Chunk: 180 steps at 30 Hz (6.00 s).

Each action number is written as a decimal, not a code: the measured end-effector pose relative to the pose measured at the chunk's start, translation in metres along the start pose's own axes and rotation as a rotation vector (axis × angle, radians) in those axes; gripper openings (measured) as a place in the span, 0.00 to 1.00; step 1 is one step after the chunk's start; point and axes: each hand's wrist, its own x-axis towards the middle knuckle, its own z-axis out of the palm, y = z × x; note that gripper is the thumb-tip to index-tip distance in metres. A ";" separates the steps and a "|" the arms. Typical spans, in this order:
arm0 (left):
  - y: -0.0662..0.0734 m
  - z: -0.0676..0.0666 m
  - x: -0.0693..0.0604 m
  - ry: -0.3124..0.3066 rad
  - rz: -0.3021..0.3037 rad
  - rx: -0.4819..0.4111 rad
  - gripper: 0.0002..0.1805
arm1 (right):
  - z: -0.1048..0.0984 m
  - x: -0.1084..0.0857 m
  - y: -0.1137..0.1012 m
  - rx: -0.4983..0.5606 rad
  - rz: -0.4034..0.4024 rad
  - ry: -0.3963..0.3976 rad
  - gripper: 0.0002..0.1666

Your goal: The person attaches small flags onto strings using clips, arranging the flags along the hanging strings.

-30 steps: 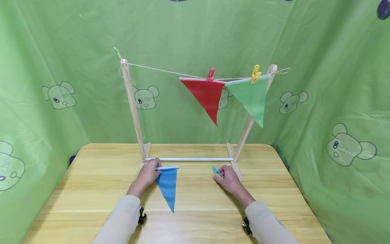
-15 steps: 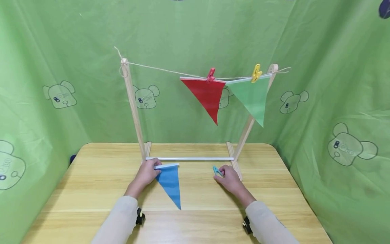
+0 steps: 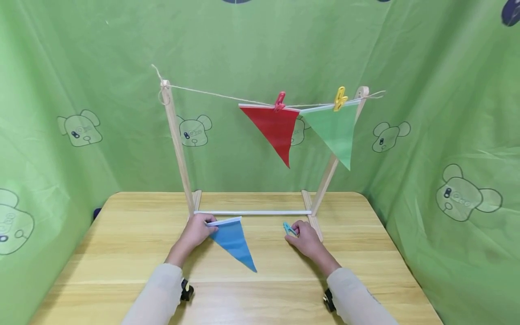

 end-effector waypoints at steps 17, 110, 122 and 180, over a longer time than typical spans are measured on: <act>0.006 -0.004 -0.009 -0.036 0.017 -0.082 0.04 | 0.001 -0.001 -0.004 -0.050 0.005 0.017 0.16; 0.074 -0.030 -0.011 0.138 0.121 -0.370 0.05 | -0.067 -0.007 -0.072 0.282 -0.085 0.114 0.15; 0.107 -0.043 -0.019 0.140 0.122 -0.370 0.06 | -0.085 -0.006 -0.098 0.279 -0.132 0.125 0.17; 0.144 -0.063 0.008 0.320 0.109 -0.638 0.12 | -0.131 0.005 -0.162 0.303 -0.343 0.247 0.19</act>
